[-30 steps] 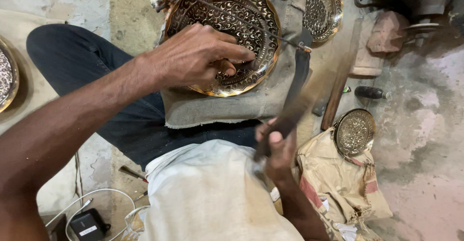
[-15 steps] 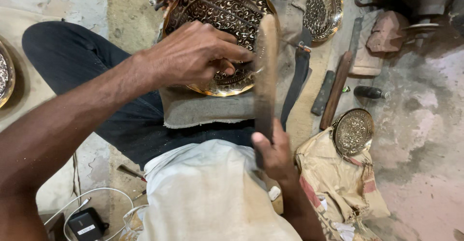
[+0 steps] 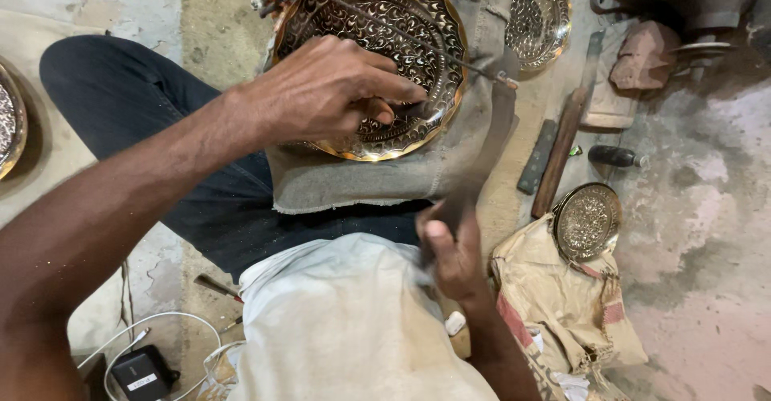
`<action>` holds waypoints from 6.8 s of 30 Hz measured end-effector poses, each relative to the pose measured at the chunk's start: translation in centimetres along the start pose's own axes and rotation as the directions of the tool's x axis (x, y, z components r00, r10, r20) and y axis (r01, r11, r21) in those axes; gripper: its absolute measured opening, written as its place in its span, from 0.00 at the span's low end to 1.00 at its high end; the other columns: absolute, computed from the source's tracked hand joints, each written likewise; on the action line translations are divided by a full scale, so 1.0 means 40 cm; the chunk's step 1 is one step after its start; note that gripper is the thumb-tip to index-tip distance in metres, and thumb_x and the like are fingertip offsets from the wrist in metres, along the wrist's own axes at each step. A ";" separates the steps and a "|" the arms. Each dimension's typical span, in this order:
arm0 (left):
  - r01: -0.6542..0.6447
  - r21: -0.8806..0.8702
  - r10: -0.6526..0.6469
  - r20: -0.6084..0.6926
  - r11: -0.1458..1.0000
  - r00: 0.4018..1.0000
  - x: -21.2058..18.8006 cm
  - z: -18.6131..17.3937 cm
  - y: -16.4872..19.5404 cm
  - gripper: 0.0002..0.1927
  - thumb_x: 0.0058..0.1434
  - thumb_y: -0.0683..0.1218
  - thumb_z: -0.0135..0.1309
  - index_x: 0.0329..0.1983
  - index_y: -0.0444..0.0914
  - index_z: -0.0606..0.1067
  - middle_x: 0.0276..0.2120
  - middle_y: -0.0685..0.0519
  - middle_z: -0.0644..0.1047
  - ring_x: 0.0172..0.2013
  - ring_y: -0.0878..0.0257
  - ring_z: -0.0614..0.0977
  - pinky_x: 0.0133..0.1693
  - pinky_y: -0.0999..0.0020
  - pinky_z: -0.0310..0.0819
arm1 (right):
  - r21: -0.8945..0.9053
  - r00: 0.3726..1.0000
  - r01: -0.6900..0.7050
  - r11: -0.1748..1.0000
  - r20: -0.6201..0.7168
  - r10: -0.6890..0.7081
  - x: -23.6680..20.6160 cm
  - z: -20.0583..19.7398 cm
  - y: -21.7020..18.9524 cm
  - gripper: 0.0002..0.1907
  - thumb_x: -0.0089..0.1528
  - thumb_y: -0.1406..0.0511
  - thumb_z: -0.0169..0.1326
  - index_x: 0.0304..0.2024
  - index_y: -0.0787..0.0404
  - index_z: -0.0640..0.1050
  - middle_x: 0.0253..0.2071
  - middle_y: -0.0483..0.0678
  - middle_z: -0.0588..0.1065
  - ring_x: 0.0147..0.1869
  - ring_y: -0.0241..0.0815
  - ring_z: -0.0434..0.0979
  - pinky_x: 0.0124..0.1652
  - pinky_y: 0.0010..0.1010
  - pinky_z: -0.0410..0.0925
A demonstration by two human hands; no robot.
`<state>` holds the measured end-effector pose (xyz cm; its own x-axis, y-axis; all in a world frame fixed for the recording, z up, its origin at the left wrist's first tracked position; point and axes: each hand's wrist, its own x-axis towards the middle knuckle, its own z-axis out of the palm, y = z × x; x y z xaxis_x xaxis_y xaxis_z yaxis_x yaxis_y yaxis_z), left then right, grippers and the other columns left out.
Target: The person sits on the floor and uses a hammer and chisel to engrave intricate patterns into a brass plate. They repeatedly strike the chisel to create detailed designs on the plate's surface.
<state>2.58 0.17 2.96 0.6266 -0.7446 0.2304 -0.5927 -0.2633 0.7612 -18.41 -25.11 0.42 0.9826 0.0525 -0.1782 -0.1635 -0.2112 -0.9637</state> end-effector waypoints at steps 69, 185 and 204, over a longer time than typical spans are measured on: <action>-0.059 -0.020 0.054 -0.184 0.998 0.981 -0.008 0.006 -0.004 0.21 0.60 0.40 0.63 0.58 0.39 0.79 0.39 0.45 0.84 0.32 0.55 0.86 0.33 0.57 0.81 | -0.373 0.995 -0.018 0.928 0.084 0.053 0.111 -0.097 -0.084 0.22 0.68 0.52 0.49 0.51 0.63 0.67 0.32 0.47 0.73 0.34 0.37 0.73 0.36 0.31 0.69; 0.019 0.048 -0.019 0.006 0.999 1.000 0.053 0.015 -0.001 0.14 0.63 0.38 0.60 0.53 0.35 0.80 0.35 0.45 0.84 0.28 0.60 0.85 0.27 0.63 0.81 | -0.621 0.962 0.129 0.774 -0.110 -0.249 0.291 -0.197 -0.004 0.12 0.58 0.73 0.68 0.35 0.65 0.75 0.26 0.44 0.73 0.27 0.35 0.71 0.31 0.29 0.66; -0.059 0.005 0.059 -0.047 0.998 0.997 0.055 0.021 -0.016 0.19 0.59 0.37 0.61 0.55 0.36 0.80 0.39 0.43 0.84 0.30 0.56 0.86 0.30 0.60 0.82 | -0.516 0.929 0.260 0.816 -0.097 -0.357 0.287 -0.252 0.055 0.11 0.60 0.73 0.68 0.35 0.65 0.76 0.29 0.48 0.74 0.32 0.38 0.75 0.35 0.33 0.68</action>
<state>3.90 -1.81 2.47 0.6138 -0.7288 0.3033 -0.6308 -0.2218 0.7436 -6.58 -34.82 -1.75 0.9798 0.0293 0.1978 0.1672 -0.6628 -0.7299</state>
